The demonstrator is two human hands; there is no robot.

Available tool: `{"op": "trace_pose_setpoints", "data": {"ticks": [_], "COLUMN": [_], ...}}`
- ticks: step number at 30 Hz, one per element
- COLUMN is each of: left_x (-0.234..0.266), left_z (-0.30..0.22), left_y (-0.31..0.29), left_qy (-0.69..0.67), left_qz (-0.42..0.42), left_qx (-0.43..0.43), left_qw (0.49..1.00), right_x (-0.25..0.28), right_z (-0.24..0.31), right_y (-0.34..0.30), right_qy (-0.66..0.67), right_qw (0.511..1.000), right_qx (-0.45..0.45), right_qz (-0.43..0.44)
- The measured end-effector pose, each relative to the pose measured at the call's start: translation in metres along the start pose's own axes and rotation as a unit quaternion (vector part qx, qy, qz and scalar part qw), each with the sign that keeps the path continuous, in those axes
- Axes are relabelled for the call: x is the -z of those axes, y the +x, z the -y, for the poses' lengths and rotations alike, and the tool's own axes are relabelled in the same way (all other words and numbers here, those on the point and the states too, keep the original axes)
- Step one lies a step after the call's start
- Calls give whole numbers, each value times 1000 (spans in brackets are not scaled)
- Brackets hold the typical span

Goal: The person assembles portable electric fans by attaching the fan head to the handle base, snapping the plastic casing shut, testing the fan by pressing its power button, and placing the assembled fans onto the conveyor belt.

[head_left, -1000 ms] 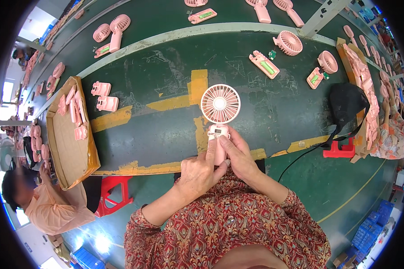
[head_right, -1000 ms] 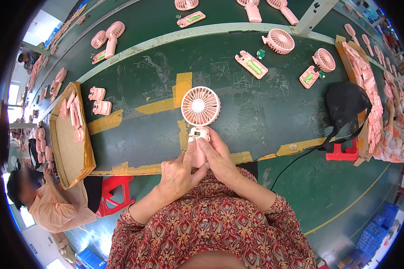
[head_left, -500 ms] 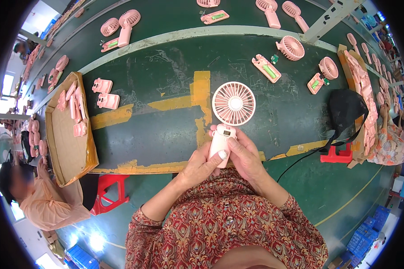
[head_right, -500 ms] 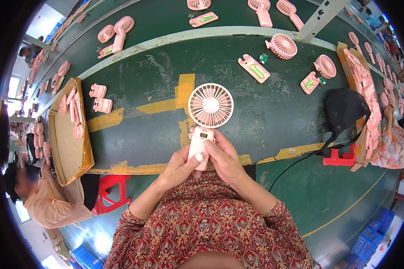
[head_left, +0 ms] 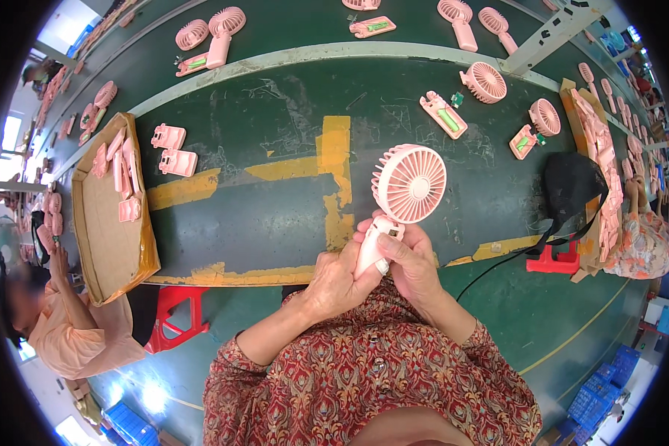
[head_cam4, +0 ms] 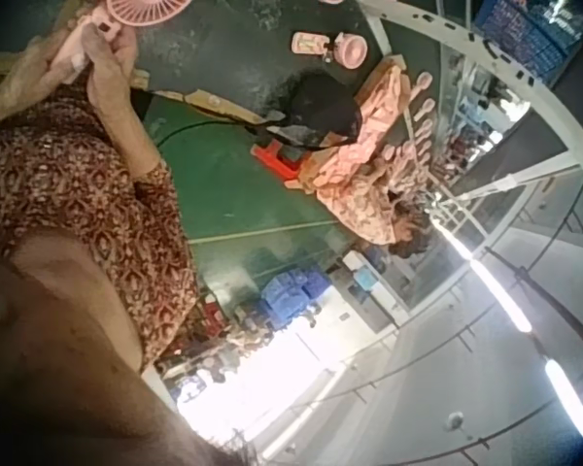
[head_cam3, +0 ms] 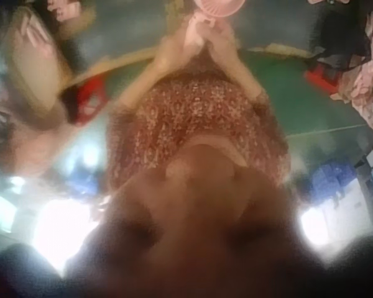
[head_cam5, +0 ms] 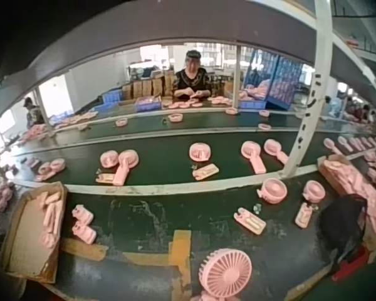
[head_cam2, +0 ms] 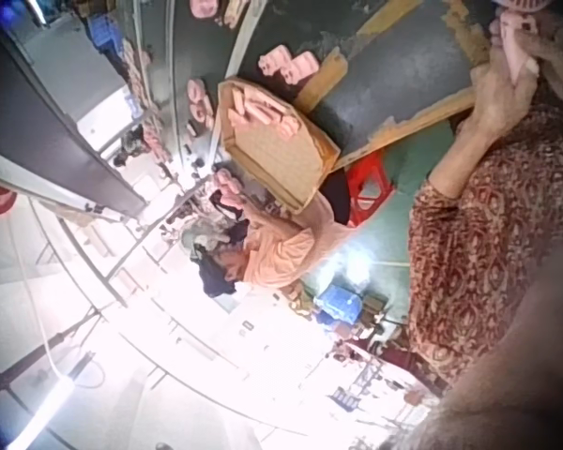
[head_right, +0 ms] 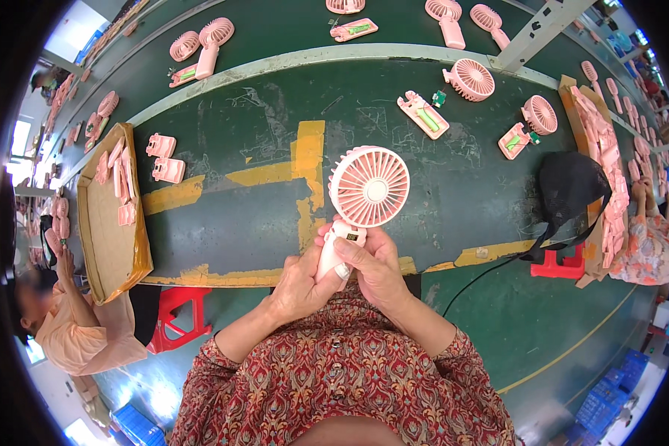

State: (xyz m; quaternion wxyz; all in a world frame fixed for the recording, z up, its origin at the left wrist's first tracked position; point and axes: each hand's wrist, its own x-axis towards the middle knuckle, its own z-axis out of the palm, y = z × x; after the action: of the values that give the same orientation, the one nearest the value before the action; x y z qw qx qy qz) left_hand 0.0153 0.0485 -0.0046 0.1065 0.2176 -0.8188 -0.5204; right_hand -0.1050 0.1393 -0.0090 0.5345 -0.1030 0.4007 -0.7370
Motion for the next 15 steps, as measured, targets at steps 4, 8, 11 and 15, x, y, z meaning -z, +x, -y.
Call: {"op": "trace_pose_setpoints", "data": {"ticks": [4,8,11,15], "left_x": [-3,-5,-1,5], "left_z": [3,17,11,20], "left_y": [4,6,15,26], "left_qy": [-90,-165,-189,-250], "left_qz": [-5,16,44,47], "left_qx": [57,98,137,111], "left_qw": [994,981,971,961], "right_x": [-4,-6,0,-2], "right_z": [0,3,3,12], "right_y": [5,12,23,41], "right_qy": [-47,-88,-99,-156], "right_qw": [999,996,995,987], "right_qx": [2,10,12,-36], "right_qz": [-13,-11,-10,-1]}}
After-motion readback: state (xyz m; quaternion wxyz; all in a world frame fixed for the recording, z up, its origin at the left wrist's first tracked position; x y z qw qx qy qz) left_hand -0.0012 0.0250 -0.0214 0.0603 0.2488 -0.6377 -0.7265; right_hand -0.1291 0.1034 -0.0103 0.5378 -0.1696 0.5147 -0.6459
